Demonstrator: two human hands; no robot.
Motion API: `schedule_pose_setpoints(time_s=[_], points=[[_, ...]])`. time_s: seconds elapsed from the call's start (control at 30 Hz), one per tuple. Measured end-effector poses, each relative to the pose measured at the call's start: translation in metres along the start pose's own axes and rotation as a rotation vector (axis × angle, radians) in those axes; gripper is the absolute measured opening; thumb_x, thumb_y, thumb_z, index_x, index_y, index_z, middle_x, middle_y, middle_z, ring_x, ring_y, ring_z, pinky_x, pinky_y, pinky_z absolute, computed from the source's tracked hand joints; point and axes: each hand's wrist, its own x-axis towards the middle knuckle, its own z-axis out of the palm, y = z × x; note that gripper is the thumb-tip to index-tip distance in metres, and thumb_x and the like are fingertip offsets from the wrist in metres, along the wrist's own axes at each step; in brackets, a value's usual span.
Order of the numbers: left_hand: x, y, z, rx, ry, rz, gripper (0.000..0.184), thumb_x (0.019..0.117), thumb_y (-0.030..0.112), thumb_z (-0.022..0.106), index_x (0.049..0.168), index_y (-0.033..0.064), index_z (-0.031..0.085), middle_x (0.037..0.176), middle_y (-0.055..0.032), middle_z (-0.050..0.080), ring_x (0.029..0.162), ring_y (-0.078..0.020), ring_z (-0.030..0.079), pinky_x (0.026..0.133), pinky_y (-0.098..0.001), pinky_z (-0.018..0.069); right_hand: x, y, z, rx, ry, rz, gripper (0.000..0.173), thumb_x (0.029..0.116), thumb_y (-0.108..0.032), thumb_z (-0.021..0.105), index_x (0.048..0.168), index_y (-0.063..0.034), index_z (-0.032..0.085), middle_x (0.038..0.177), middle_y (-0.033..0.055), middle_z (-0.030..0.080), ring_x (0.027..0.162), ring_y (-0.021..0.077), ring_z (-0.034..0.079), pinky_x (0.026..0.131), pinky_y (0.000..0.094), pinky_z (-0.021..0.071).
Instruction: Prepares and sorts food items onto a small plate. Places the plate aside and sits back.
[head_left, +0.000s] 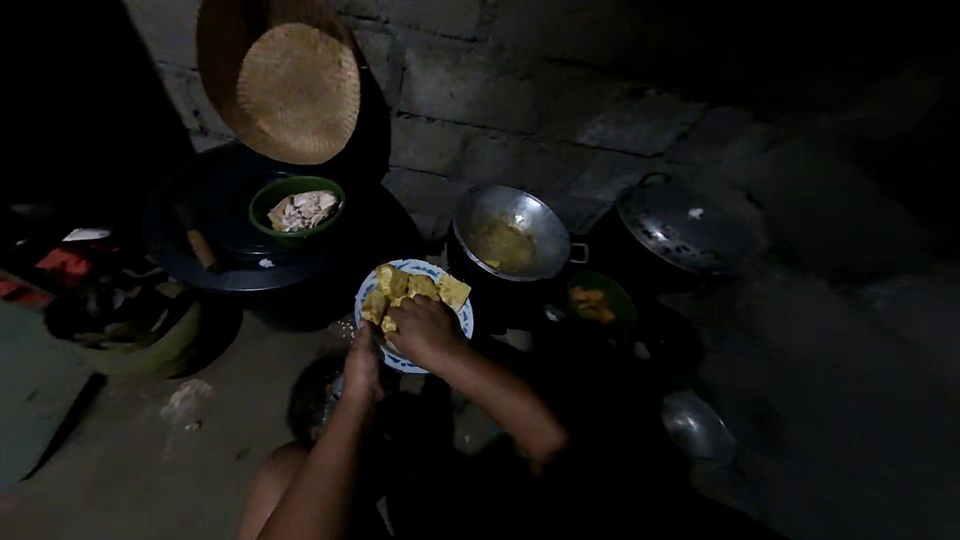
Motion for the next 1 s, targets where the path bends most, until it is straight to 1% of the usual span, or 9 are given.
schedule_pose_setpoints(time_s=[0.13, 0.23, 0.3, 0.4, 0.57, 0.63, 0.73, 0.9, 1.0], points=[[-0.005, -0.002, -0.002, 0.032, -0.009, 0.011, 0.055, 0.1128, 0.042, 0.022, 0.144, 0.0041, 0.047, 0.129, -0.0139, 0.063, 0.113, -0.0197, 0.064, 0.094, -0.041, 0.0554, -0.011, -0.002, 0.0, 0.084, -0.031, 0.055, 0.047, 0.0994, -0.034, 0.063, 0.139, -0.008, 0.06, 0.14, 0.0165, 0.06, 0.138, 0.0369, 0.049, 0.115, 0.0582, 0.0374], [-0.003, -0.004, -0.003, 0.054, 0.007, 0.007, 0.056, 0.1125, 0.043, 0.025, 0.148, 0.0053, 0.044, 0.135, -0.0141, 0.06, 0.119, -0.0213, 0.062, 0.098, -0.043, 0.0527, -0.016, -0.001, 0.001, 0.115, -0.042, 0.065, 0.046, 0.1, -0.032, 0.063, 0.141, -0.0115, 0.057, 0.141, 0.0147, 0.06, 0.137, 0.036, 0.05, 0.115, 0.058, 0.037], [0.0, -0.008, -0.001, 0.062, 0.012, 0.017, 0.054, 0.1126, 0.043, 0.024, 0.145, 0.005, 0.046, 0.131, -0.0134, 0.062, 0.114, -0.0203, 0.064, 0.095, -0.0418, 0.0548, -0.014, 0.002, 0.006, 0.099, -0.038, 0.063, 0.05, 0.1004, -0.033, 0.062, 0.145, -0.0137, 0.055, 0.143, 0.0138, 0.059, 0.138, 0.0362, 0.049, 0.114, 0.0593, 0.0368], [-0.001, -0.009, 0.005, 0.067, 0.025, -0.014, 0.055, 0.1126, 0.043, 0.024, 0.147, 0.0059, 0.044, 0.133, -0.0137, 0.061, 0.115, -0.0202, 0.063, 0.095, -0.0424, 0.0547, -0.011, 0.012, 0.008, 0.053, -0.062, 0.02, 0.047, 0.0994, -0.035, 0.063, 0.138, -0.0085, 0.061, 0.14, 0.0163, 0.06, 0.137, 0.0372, 0.049, 0.115, 0.059, 0.0364], [0.001, -0.011, 0.014, 0.047, 0.034, -0.029, 0.054, 0.1125, 0.043, 0.024, 0.145, 0.0058, 0.046, 0.129, -0.0134, 0.062, 0.112, -0.0201, 0.065, 0.092, -0.0422, 0.0565, -0.027, 0.033, -0.028, 0.054, -0.183, 0.01, 0.05, 0.0981, -0.034, 0.063, 0.14, -0.0077, 0.06, 0.145, 0.0173, 0.056, 0.141, 0.0381, 0.045, 0.116, 0.0625, 0.0311], [0.004, -0.012, 0.013, 0.024, 0.015, -0.037, 0.054, 0.1126, 0.043, 0.023, 0.146, 0.0065, 0.045, 0.131, -0.0127, 0.062, 0.114, -0.02, 0.065, 0.093, -0.0426, 0.0566, -0.034, 0.058, -0.044, 0.145, -0.129, 0.027, 0.046, 0.0994, -0.033, 0.064, 0.137, -0.0074, 0.063, 0.141, 0.0181, 0.06, 0.137, 0.0383, 0.05, 0.114, 0.0625, 0.0355], [0.008, -0.011, 0.014, -0.001, 0.037, -0.049, 0.053, 0.1122, 0.044, 0.025, 0.143, 0.0067, 0.049, 0.126, -0.0128, 0.065, 0.11, -0.0208, 0.067, 0.09, -0.0436, 0.0583, -0.032, 0.122, -0.068, 0.182, 0.091, 0.158, 0.039, 0.0983, -0.035, 0.068, 0.128, -0.0095, 0.069, 0.132, 0.0175, 0.065, 0.127, 0.0379, 0.058, 0.105, 0.0615, 0.047], [0.013, -0.007, 0.008, 0.003, 0.044, -0.075, 0.054, 0.1119, 0.044, 0.026, 0.143, 0.0072, 0.049, 0.126, -0.0135, 0.066, 0.109, -0.0221, 0.068, 0.088, -0.044, 0.0587, -0.002, 0.23, -0.068, -0.026, 0.124, 0.531, 0.056, 0.0977, -0.041, 0.068, 0.133, 0.0013, 0.063, 0.137, 0.0297, 0.059, 0.131, 0.0497, 0.053, 0.103, 0.0701, 0.0431], [0.012, -0.004, 0.005, 0.03, 0.06, -0.078, 0.054, 0.1117, 0.045, 0.027, 0.142, 0.0072, 0.051, 0.124, -0.0143, 0.066, 0.107, -0.023, 0.068, 0.086, -0.044, 0.0588, 0.013, 0.256, -0.044, -0.02, 0.127, 0.587, 0.048, 0.0975, -0.035, 0.069, 0.126, 0.003, 0.066, 0.133, 0.032, 0.06, 0.127, 0.0524, 0.054, 0.099, 0.0729, 0.0436]])
